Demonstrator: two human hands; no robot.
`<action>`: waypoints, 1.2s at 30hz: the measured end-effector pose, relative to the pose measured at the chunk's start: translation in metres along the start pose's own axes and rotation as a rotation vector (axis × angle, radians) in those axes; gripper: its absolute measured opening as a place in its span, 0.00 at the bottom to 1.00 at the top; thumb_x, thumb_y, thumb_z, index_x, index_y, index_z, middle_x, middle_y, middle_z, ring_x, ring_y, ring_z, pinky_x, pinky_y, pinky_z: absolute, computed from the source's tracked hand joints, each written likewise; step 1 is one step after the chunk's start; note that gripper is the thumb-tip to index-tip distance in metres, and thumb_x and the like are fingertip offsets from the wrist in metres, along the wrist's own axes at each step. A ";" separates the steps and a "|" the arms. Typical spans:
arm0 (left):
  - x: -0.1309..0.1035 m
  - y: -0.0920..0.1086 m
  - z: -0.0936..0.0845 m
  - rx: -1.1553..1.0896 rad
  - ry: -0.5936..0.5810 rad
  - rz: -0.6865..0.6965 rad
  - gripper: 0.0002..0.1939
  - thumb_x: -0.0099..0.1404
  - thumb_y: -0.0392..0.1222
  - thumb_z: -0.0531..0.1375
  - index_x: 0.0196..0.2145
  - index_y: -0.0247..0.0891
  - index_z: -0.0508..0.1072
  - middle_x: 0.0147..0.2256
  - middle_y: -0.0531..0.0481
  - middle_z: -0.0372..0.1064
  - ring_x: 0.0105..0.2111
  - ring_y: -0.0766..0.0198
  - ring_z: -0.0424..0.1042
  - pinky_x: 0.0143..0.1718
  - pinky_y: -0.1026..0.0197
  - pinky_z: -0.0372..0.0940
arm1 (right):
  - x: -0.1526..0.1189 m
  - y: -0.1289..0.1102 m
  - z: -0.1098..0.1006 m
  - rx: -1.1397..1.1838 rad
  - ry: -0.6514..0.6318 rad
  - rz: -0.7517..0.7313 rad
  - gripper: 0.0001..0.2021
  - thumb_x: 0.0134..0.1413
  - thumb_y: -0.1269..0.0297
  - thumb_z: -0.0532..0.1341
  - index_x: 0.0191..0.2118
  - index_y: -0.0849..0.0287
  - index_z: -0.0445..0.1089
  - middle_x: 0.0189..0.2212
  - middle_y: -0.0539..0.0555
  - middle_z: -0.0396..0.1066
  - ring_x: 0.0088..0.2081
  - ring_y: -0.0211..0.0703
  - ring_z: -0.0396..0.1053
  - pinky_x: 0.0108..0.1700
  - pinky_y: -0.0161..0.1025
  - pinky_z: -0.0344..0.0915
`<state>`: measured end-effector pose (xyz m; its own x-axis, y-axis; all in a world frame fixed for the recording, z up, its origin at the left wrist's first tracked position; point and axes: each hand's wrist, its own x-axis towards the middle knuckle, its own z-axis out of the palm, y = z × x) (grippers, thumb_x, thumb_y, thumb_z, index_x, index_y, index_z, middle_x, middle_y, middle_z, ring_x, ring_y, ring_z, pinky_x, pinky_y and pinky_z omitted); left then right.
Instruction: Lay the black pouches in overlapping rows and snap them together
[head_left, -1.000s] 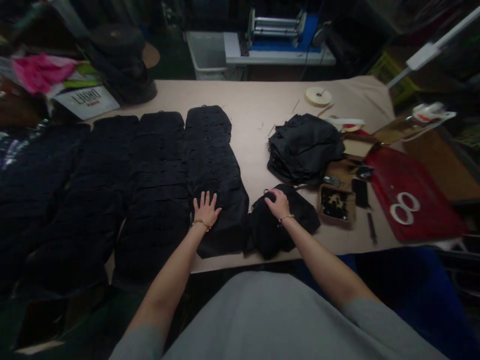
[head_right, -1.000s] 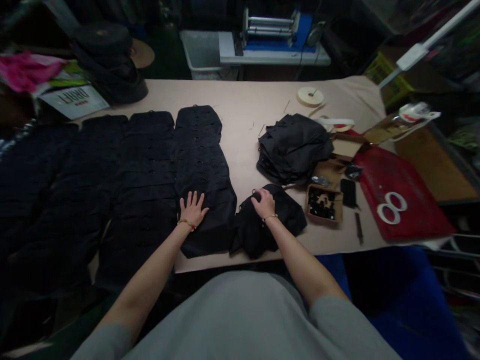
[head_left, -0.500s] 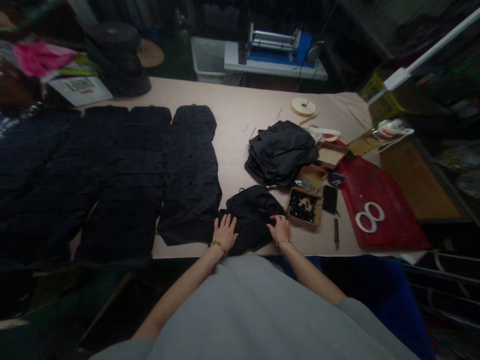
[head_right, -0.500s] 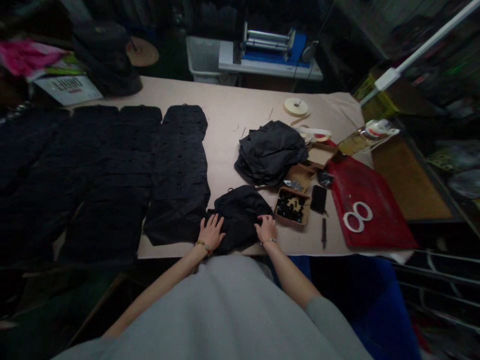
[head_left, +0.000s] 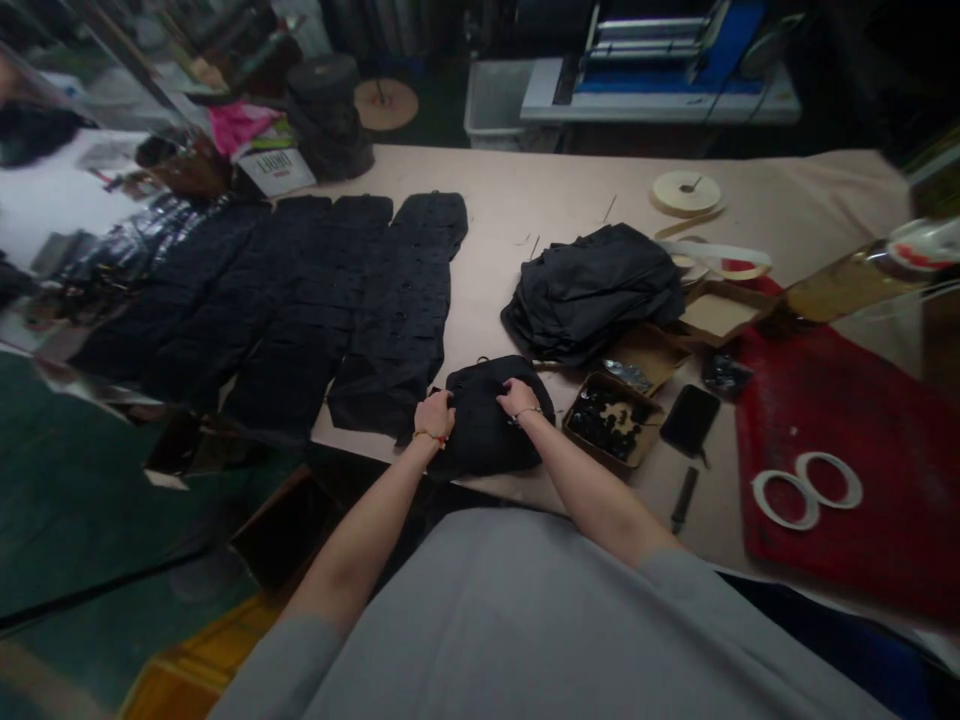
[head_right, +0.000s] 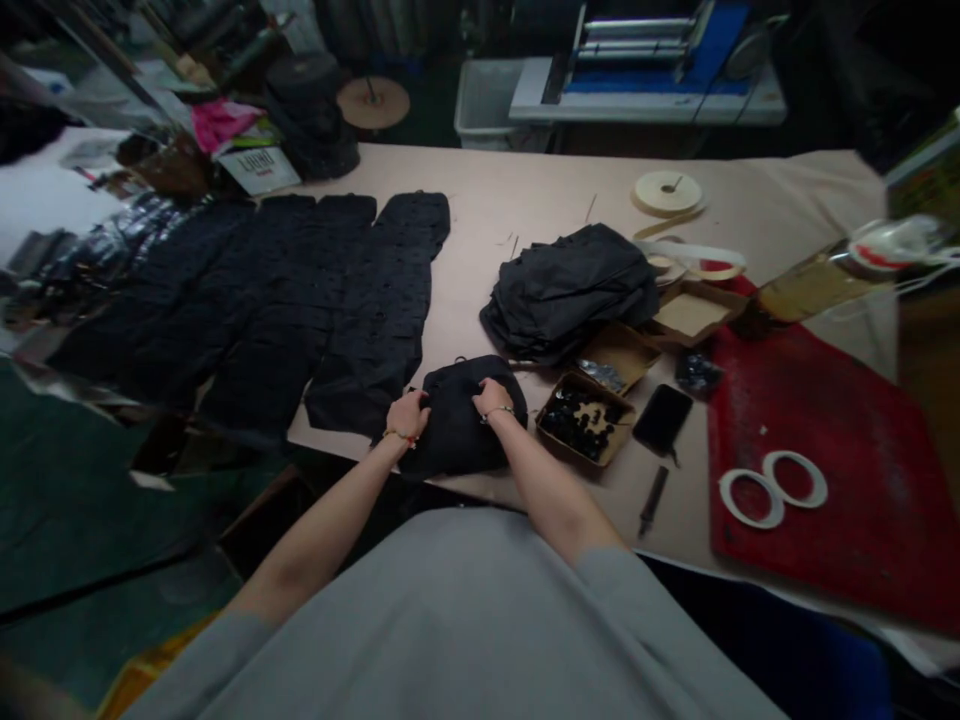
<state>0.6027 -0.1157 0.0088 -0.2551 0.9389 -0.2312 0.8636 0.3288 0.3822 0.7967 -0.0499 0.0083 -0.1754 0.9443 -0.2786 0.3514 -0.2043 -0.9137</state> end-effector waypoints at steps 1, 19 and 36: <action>-0.012 0.005 -0.004 -0.030 0.003 0.030 0.12 0.61 0.37 0.60 0.43 0.39 0.71 0.44 0.43 0.72 0.46 0.55 0.70 0.51 0.57 0.60 | -0.002 0.002 -0.005 -0.001 -0.009 -0.006 0.14 0.61 0.59 0.59 0.48 0.60 0.68 0.48 0.56 0.68 0.45 0.46 0.68 0.48 0.48 0.68; 0.049 0.039 0.015 -0.216 -0.024 -0.227 0.10 0.58 0.44 0.63 0.38 0.39 0.75 0.42 0.45 0.74 0.42 0.57 0.72 0.45 0.59 0.63 | 0.038 0.019 -0.052 -0.638 -0.052 0.197 0.18 0.41 0.75 0.62 0.42 0.61 0.75 0.42 0.61 0.74 0.45 0.53 0.71 0.47 0.41 0.63; 0.051 0.010 0.032 -0.177 0.132 -0.350 0.38 0.45 0.49 0.70 0.53 0.38 0.66 0.51 0.38 0.63 0.52 0.49 0.64 0.53 0.55 0.59 | 0.071 0.029 -0.048 -0.636 0.026 0.135 0.15 0.46 0.60 0.66 0.42 0.58 0.76 0.40 0.58 0.74 0.42 0.48 0.72 0.46 0.39 0.64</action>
<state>0.6123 -0.0675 -0.0275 -0.5841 0.7682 -0.2622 0.6291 0.6326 0.4517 0.8385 0.0232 -0.0236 -0.0718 0.9286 -0.3642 0.8462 -0.1366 -0.5151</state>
